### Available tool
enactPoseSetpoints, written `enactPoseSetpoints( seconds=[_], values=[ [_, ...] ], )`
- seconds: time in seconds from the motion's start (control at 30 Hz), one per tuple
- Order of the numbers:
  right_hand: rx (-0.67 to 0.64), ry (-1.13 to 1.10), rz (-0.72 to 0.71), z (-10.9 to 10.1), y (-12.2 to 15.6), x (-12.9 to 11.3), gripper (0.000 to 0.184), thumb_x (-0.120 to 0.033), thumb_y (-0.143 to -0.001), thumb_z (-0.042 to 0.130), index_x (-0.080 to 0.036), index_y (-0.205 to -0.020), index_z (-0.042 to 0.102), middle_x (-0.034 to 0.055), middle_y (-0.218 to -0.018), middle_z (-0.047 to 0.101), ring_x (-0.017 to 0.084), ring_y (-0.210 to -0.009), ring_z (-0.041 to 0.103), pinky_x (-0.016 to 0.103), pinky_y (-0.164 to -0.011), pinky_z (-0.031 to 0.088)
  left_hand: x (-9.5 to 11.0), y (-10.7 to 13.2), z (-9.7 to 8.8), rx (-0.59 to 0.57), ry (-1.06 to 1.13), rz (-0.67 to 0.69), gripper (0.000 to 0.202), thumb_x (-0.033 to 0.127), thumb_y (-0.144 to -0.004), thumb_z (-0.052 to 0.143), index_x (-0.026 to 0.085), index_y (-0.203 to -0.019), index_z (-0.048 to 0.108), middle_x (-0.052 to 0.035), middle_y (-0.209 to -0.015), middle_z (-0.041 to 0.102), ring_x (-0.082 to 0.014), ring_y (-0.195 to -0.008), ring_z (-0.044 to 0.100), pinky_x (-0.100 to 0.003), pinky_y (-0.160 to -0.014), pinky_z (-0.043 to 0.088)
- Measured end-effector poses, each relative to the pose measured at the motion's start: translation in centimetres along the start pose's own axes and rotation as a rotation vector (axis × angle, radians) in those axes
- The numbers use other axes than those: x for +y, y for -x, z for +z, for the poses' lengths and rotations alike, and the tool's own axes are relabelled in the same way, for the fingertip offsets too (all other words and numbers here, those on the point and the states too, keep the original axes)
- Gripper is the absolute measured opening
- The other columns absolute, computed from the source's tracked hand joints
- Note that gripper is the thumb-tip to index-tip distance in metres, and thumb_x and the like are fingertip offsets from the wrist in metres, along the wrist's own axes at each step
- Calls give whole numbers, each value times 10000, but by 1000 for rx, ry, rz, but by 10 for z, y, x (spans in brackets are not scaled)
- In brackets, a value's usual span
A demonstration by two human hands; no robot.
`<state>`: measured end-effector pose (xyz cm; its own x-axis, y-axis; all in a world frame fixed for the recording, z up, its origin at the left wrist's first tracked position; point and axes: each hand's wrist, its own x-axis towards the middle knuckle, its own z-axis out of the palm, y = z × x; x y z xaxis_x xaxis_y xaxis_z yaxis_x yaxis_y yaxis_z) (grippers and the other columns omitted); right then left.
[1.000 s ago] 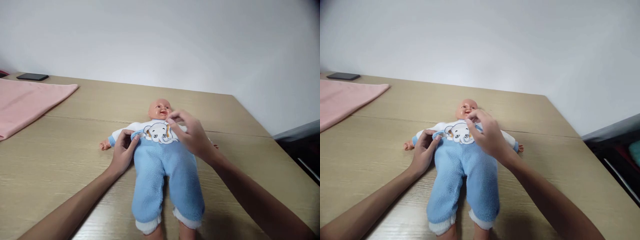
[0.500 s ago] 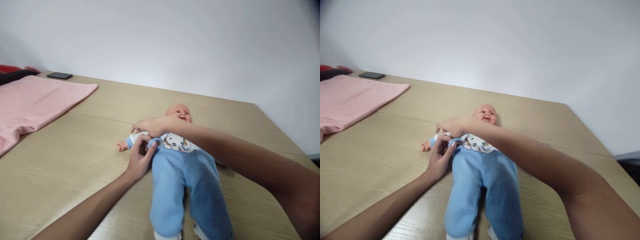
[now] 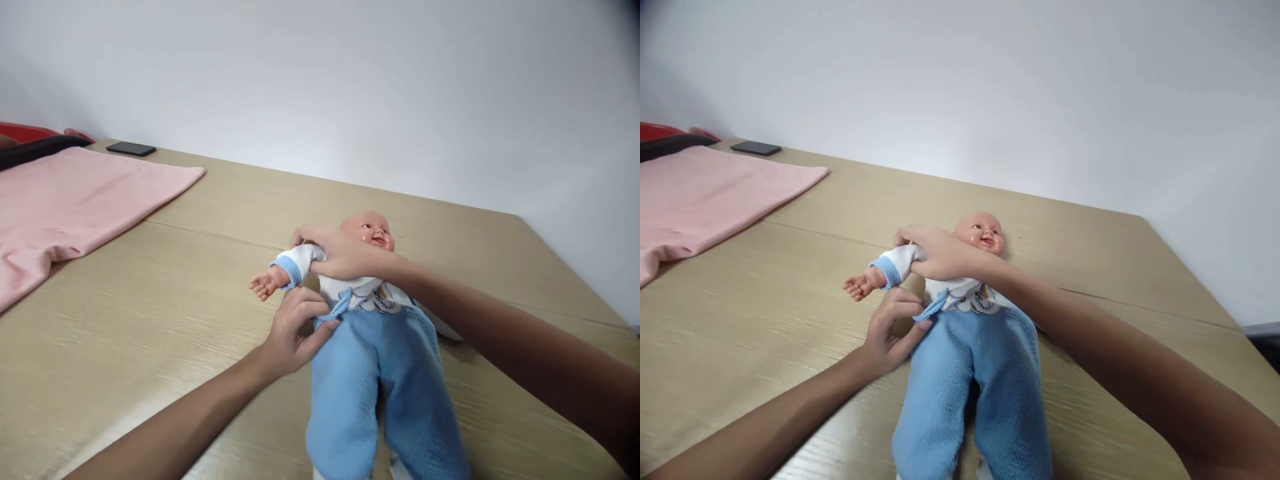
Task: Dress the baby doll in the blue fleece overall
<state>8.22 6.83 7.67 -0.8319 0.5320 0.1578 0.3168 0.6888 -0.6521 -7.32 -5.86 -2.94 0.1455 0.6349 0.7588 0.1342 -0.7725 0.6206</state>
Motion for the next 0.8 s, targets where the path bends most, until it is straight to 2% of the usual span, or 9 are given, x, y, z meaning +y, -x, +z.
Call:
enactPoseSetpoints(
  seconds=[0.17,0.3,0.4,0.5,0.53,0.57,0.63,0.7,0.8],
  values=[
    [26,-188,99,-22,25,1,437,-70,-717,545,-223,-1106,668,16,-1068,725,225,-1034,687,345,-927,520,-5,9,-3,-7,-36,7,184,184,-1016,747,293,-1150,685,-70,-1037,778,-258,-933,738,-441,-854,543],
    [1,-215,118,-30,39,0,430,-81,-737,584,-239,-1111,725,33,-1168,775,259,-1178,709,398,-1041,529,-11,19,-5,100,-6,19,235,211,-1055,692,336,-1247,640,-67,-1088,755,-259,-993,718,-447,-876,573],
    [5,-80,42,-24,42,0,383,-74,-784,599,-258,-1089,741,24,-1149,812,266,-1153,727,490,-1182,455,-14,22,-4,199,-8,51,203,268,-1072,665,358,-1247,614,-47,-1048,677,-239,-928,692,-406,-792,591],
    [15,67,-30,-10,39,3,435,3,-757,581,-257,-1070,732,-1,-1084,827,245,-1032,740,579,-1325,244,-13,22,-3,193,-61,160,81,296,-1054,691,339,-1111,654,-49,-1074,600,-227,-905,660,-416,-786,617],
    [12,96,-44,-5,37,5,451,23,-739,571,-252,-1058,733,-3,-1066,827,240,-1004,733,571,-1320,245,-12,21,-2,176,-73,193,43,296,-1049,699,323,-1057,667,-50,-1083,581,-223,-908,649,-422,-804,620],
    [10,111,-52,-2,36,6,456,32,-726,564,-244,-1044,737,4,-1048,824,242,-996,721,540,-1282,308,-10,21,-2,170,-71,196,37,298,-1053,697,313,-1034,670,-51,-1094,570,-220,-917,640,-425,-826,618],
    [6,108,-51,3,34,10,441,27,-721,566,-223,-1034,750,35,-1029,812,258,-1017,699,445,-1110,455,-5,19,1,199,-6,95,7,309,-1089,651,314,-1084,652,-50,-1109,565,-216,-942,628,-410,-835,603],
    [6,70,-25,2,34,13,443,10,-720,578,-203,-1061,761,65,-1060,802,268,-1052,695,379,-960,506,0,16,4,266,141,-97,25,327,-1127,594,320,-1151,601,-42,-1111,574,-206,-948,622,-376,-813,584],
    [2,-38,41,-4,39,15,441,-28,-741,591,-204,-1109,758,56,-1114,806,243,-1039,727,350,-934,533,5,9,7,343,373,-359,108,404,-1134,615,308,-1104,576,-14,-1061,607,-181,-935,621,-330,-826,561]
  ],
)
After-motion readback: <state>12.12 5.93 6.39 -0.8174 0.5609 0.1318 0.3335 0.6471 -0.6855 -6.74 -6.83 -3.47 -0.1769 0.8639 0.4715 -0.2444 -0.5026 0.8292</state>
